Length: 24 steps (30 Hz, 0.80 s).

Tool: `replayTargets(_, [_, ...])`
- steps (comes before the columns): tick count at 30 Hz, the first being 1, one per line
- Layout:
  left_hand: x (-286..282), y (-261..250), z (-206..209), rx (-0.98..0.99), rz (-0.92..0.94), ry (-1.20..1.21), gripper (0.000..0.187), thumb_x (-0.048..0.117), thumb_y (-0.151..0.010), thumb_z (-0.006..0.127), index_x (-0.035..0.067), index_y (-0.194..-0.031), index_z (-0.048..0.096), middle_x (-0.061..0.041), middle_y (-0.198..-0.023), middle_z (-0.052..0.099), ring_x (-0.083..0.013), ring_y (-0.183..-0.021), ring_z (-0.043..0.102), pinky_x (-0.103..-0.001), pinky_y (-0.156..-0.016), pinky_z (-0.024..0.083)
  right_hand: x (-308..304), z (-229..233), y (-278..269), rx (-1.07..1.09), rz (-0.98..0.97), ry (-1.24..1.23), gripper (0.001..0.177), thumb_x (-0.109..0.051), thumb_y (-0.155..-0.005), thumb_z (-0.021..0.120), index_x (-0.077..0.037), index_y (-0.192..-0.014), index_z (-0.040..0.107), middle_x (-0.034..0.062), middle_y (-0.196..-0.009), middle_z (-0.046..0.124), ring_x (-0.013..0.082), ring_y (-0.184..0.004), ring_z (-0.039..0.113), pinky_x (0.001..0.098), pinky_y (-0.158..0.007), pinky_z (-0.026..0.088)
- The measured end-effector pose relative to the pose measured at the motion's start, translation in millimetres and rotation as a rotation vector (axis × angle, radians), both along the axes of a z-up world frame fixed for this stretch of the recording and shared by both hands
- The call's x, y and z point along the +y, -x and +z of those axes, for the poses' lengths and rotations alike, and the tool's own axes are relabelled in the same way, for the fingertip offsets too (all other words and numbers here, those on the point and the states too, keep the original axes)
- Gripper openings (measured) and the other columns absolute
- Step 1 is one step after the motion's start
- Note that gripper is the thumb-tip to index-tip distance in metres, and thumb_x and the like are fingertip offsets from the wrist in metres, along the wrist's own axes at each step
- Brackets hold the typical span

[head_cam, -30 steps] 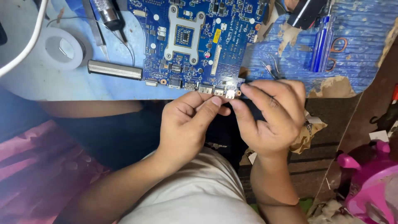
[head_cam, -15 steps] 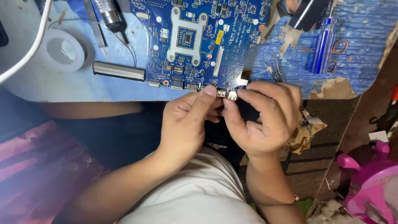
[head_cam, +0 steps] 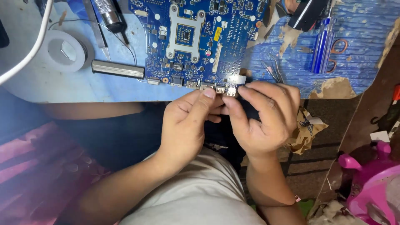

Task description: Soldering a connector onto a laptop motherboard and inspecting the connection with tweezers.

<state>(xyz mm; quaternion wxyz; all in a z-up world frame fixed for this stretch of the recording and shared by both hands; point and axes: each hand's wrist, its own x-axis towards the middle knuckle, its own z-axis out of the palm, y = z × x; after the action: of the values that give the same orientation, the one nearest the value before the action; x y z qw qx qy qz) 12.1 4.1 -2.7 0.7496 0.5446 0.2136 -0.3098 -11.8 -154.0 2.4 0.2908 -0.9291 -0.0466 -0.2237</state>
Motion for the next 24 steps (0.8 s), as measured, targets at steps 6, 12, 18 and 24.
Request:
replayTargets(6, [8,-8,6,0.001,-0.156,0.032,0.034,0.03,-0.109,0.062,0.005,-0.119,0.082,-0.01,-0.098,0.088,-0.0176,-0.093,0.087,-0.028,-0.079,0.059,-10,-2,3,0.015,0.029,0.035,0.027,-0.025,-0.108,0.084,0.002,-0.11,0.082,0.0196,-0.112,0.082,0.0398,-0.101,0.07,0.0498,-0.093,0.057])
replayTargets(12, [14,-18,14,0.013,-0.28,0.052,0.047,0.035,-0.105,0.062,0.004,-0.133,0.083,-0.007,-0.132,0.089,-0.0174,-0.092,0.088,-0.025,-0.073,0.057,1,5,1,0.022,-0.013,-0.036,0.006,0.003,-0.109,0.087,0.006,-0.107,0.083,0.0245,-0.11,0.083,0.0402,-0.102,0.075,0.0493,-0.096,0.06])
replayTargets(18, [32,2,16,-0.277,-0.331,-0.032,0.046,0.034,-0.108,0.065,0.003,-0.139,0.077,-0.009,-0.115,0.09,-0.0146,-0.083,0.083,-0.027,-0.083,0.07,6,3,1,0.02,-0.074,0.053,0.005,0.007,-0.111,0.088,0.01,-0.108,0.085,0.0255,-0.113,0.085,0.0392,-0.106,0.078,0.0488,-0.101,0.056])
replayTargets(24, [72,-1,23,-1.105,-0.406,-0.955,0.019,0.027,-0.115,0.064,0.02,-0.118,0.081,-0.001,-0.082,0.075,-0.0282,-0.073,0.07,-0.044,-0.063,0.047,6,1,0,-0.038,-0.101,0.039,0.006,0.008,-0.114,0.086,0.012,-0.11,0.083,0.028,-0.112,0.085,0.0427,-0.104,0.079,0.0509,-0.101,0.056])
